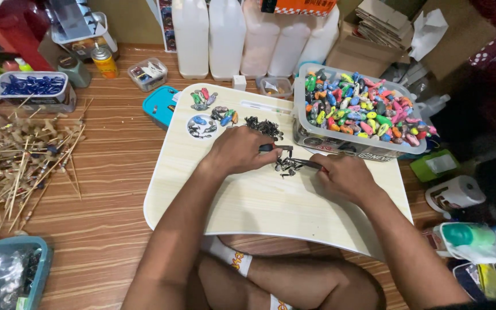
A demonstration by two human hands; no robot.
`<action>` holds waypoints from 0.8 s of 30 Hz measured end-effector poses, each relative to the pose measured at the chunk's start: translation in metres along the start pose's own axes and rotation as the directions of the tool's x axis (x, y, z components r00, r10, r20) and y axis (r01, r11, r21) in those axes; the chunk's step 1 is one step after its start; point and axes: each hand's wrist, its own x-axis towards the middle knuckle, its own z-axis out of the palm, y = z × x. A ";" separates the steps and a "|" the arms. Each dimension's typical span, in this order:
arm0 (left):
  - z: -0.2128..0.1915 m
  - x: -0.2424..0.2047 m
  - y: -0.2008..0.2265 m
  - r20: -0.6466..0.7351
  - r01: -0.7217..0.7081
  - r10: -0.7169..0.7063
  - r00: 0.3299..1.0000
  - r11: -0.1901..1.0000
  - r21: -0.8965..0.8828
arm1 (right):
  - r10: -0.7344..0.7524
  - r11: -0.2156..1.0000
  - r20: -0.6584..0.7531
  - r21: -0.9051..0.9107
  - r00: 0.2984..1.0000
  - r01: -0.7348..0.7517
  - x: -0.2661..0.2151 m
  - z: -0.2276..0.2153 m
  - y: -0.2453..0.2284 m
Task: Assembling small fishing components using pliers and scissors on a low table
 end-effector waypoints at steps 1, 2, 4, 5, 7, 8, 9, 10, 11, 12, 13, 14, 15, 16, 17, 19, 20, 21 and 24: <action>-0.003 0.000 0.002 -0.001 -0.001 0.001 1.000 1.000 0.002 | 0.000 1.000 -0.003 0.000 1.000 0.000 -0.002 -0.006 -0.002; -0.006 0.001 0.004 0.000 0.000 0.000 1.000 1.000 -0.018 | -0.025 0.995 -0.009 0.095 1.000 0.025 -0.004 -0.012 -0.005; -0.009 0.000 0.006 0.003 0.003 -0.003 1.000 0.999 -0.041 | -0.049 0.981 -0.015 0.189 0.999 0.051 -0.012 -0.024 -0.010; -0.010 0.000 0.005 -0.004 0.013 -0.013 1.000 0.999 -0.034 | -0.035 0.966 -0.012 0.254 0.999 0.037 -0.018 -0.030 -0.012; -0.009 0.000 0.003 -0.011 0.024 -0.025 1.000 0.999 -0.027 | -0.023 0.948 -0.008 0.317 1.000 0.024 -0.026 -0.033 -0.012; -0.009 0.001 0.001 -0.017 0.042 -0.043 0.999 0.999 -0.023 | 0.008 0.932 -0.016 0.362 1.000 -0.001 -0.029 -0.030 -0.008; -0.008 0.001 0.000 -0.025 0.060 -0.060 0.998 0.998 -0.020 | 0.038 0.915 -0.022 0.403 0.999 -0.026 -0.032 -0.028 -0.005; -0.006 0.002 -0.001 -0.027 0.060 -0.061 0.998 0.998 -0.021 | 0.037 0.916 -0.022 0.401 0.999 -0.025 -0.035 -0.028 -0.011; -0.005 0.003 -0.001 -0.043 0.063 -0.065 0.997 0.997 -0.035 | 0.100 0.855 0.015 0.510 0.995 -0.093 -0.038 -0.029 -0.016; -0.003 0.004 -0.002 -0.059 0.066 -0.069 0.996 0.997 -0.048 | 0.157 0.777 0.058 0.609 0.986 -0.160 -0.041 -0.030 -0.022; -0.002 0.004 -0.002 -0.063 0.068 -0.071 0.996 0.997 -0.048 | 0.154 0.779 0.057 0.607 0.986 -0.157 -0.044 -0.028 -0.029; -0.001 0.004 -0.002 -0.066 0.091 -0.094 0.993 0.995 -0.050 | 0.049 0.572 0.044 0.818 0.998 -0.064 -0.047 -0.025 -0.037; -0.001 0.004 -0.002 -0.069 0.113 -0.116 0.991 0.992 -0.048 | -0.048 0.302 -0.002 0.953 0.999 0.016 -0.049 -0.022 -0.045; -0.002 0.003 0.001 -0.072 0.114 -0.117 0.991 0.992 -0.045 | -0.050 0.302 -0.005 0.953 0.999 0.020 -0.050 -0.023 -0.054; -0.003 0.003 0.003 -0.079 0.138 -0.142 0.987 0.988 -0.063 | -0.087 0.254 -0.012 0.967 0.996 0.033 -0.051 -0.023 -0.064; -0.007 0.001 0.009 -0.087 0.160 -0.167 0.982 0.984 -0.080 | -0.123 0.205 -0.021 0.978 0.992 0.047 -0.051 -0.021 -0.076; -0.010 0.001 0.012 -0.098 0.175 -0.183 0.978 0.981 -0.086 | -0.127 0.214 -0.009 0.976 0.992 0.037 -0.049 -0.019 -0.078; -0.011 0.000 0.016 -0.109 0.190 -0.200 0.974 0.977 -0.095 | -0.131 0.224 0.005 0.974 0.991 0.025 -0.048 -0.016 -0.080; -0.007 0.001 0.012 -0.119 0.206 -0.216 0.969 0.974 -0.097 | -0.112 0.240 0.027 0.971 0.993 0.001 -0.041 -0.025 -0.090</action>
